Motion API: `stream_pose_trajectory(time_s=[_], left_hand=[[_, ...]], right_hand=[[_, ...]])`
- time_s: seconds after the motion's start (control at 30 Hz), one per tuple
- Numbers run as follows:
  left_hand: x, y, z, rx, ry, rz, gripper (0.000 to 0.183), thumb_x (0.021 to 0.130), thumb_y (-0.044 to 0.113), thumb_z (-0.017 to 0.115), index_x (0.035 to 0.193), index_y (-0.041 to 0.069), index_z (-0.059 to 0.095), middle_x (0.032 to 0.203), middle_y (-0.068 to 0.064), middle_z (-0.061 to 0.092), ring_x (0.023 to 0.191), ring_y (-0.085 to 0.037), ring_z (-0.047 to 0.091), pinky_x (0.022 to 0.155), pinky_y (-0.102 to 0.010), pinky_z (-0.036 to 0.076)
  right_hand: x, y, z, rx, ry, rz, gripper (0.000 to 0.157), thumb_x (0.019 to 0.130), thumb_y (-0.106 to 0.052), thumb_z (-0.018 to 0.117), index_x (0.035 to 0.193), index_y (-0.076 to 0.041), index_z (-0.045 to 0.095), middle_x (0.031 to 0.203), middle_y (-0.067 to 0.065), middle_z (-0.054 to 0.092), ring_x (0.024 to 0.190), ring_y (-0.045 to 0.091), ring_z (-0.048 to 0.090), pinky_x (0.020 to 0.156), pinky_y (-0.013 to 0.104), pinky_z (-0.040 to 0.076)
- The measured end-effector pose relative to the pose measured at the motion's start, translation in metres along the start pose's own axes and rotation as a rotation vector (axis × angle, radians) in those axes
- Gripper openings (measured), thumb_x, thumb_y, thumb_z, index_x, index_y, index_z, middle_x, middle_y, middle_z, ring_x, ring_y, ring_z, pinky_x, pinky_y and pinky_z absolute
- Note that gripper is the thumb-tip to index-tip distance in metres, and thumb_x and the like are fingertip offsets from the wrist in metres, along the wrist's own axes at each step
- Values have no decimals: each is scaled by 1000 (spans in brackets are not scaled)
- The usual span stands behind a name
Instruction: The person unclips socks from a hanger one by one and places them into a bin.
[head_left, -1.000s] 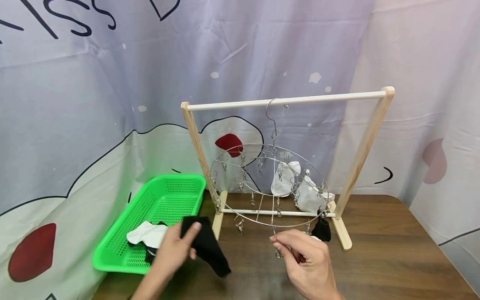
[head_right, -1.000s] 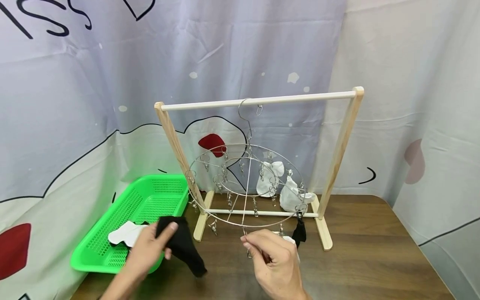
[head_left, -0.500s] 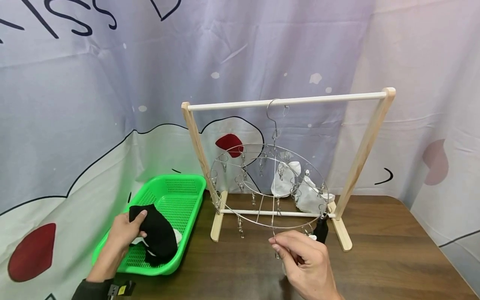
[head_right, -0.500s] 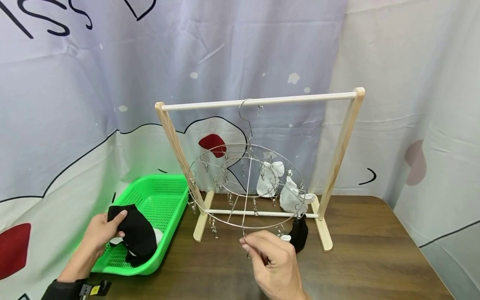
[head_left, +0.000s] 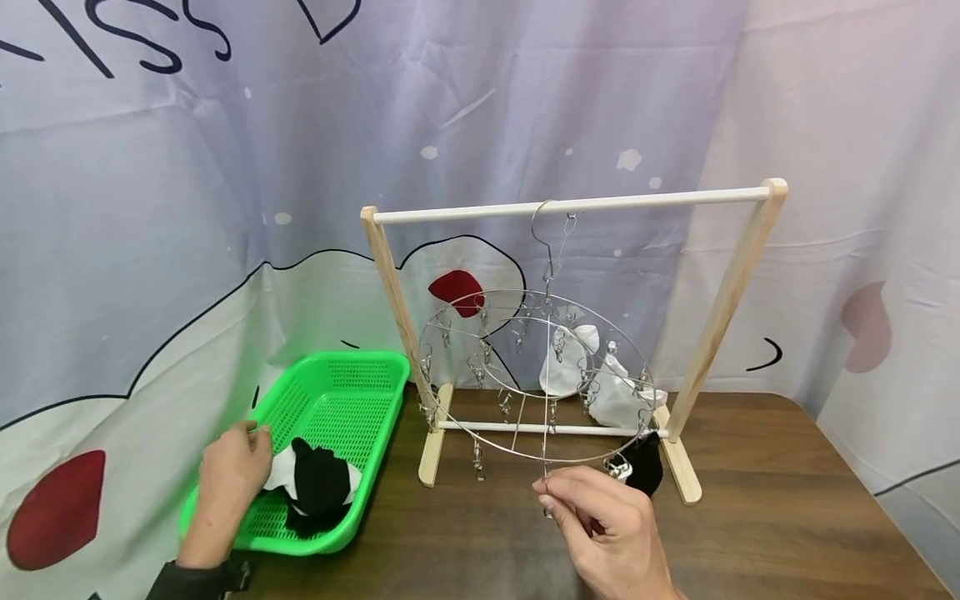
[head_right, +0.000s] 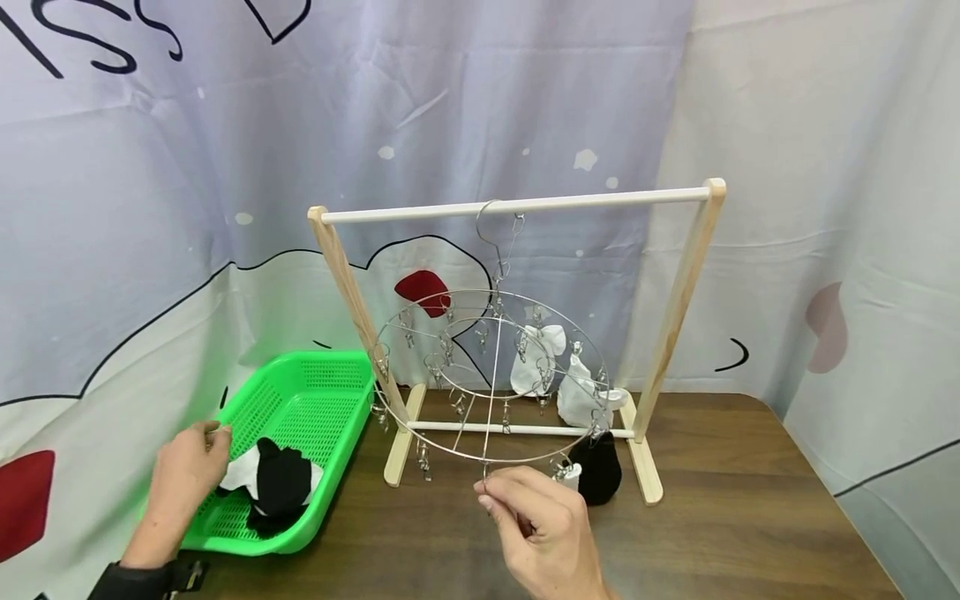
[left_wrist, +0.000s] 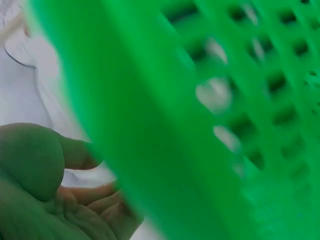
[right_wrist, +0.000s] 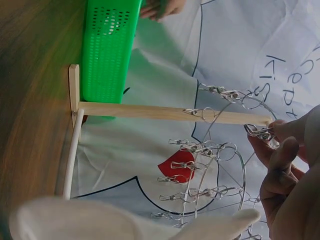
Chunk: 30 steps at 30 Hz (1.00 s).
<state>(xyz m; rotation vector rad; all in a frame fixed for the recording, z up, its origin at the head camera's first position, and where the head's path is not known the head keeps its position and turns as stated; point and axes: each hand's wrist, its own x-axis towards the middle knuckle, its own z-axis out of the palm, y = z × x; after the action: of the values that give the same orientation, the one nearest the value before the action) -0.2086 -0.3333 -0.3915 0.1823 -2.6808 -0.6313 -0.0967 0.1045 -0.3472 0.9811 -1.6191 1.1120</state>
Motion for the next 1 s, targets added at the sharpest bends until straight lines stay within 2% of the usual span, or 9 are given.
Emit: stream_pose_trajectory(time_s=[0.1,0.13,0.3,0.47,0.57,0.63,0.73,0.9,1.0], left_hand=[[-12,27,2,-41,93,124,39,93,25,45,120,-2,50,106,-24,60,90,-36,56,68,-53,48],[-16,39,3,-59,117,179,36,92,25,48,119,1,52,107,-20,61,86,-32,56,66,-51,49],[-51,112,2,-196,224,537,30,83,18,61,113,12,57,109,-5,59,94,-19,53,77,-40,49],[-91,185,-4,-360,353,966,33,79,13,63,110,5,59,109,-10,60,102,-25,51,91,-36,44],[-106,219,-6,-372,377,1152,37,80,13,61,114,0,57,114,-13,58,105,-27,51,92,-38,45],[-112,235,-4,-342,364,1209,37,83,13,57,118,0,55,118,-13,57,109,-28,49,93,-39,45],[-118,249,3,-310,338,1226,36,85,6,51,120,3,55,119,-11,57,111,-28,48,94,-37,45],[-120,254,13,-323,328,1227,43,77,-5,43,115,6,58,111,-8,59,105,-26,50,91,-33,46],[-119,252,14,-343,315,1216,46,74,-8,43,114,6,59,110,-7,59,103,-25,50,89,-31,46]], right_hand=[[0,1,0,0,-2,-21,30,60,13,70,86,-2,67,77,10,67,55,1,45,42,6,31],[0,1,0,-1,-2,-25,30,60,13,70,86,-2,67,77,10,67,54,0,44,42,5,30],[0,0,0,-33,-14,-36,29,62,11,70,87,-3,68,78,9,66,54,-2,42,41,4,29],[1,-1,-1,-63,-46,-33,30,63,9,70,90,-4,68,81,10,66,56,-1,44,42,3,30],[-1,0,-2,-84,-61,-38,30,64,8,70,92,-4,67,83,9,66,59,1,48,43,4,34],[-4,1,-2,-105,-74,-34,31,64,6,71,94,-4,67,84,9,66,61,3,50,45,5,36],[-11,3,-1,-138,-108,-19,33,64,4,71,96,-4,66,88,9,65,60,1,49,46,5,37],[-20,5,0,-185,-156,5,34,64,1,72,97,-7,66,91,6,63,57,-8,40,44,1,30],[-22,6,0,-196,-168,1,35,65,-1,72,98,-10,66,92,5,64,63,-4,48,47,3,35]])
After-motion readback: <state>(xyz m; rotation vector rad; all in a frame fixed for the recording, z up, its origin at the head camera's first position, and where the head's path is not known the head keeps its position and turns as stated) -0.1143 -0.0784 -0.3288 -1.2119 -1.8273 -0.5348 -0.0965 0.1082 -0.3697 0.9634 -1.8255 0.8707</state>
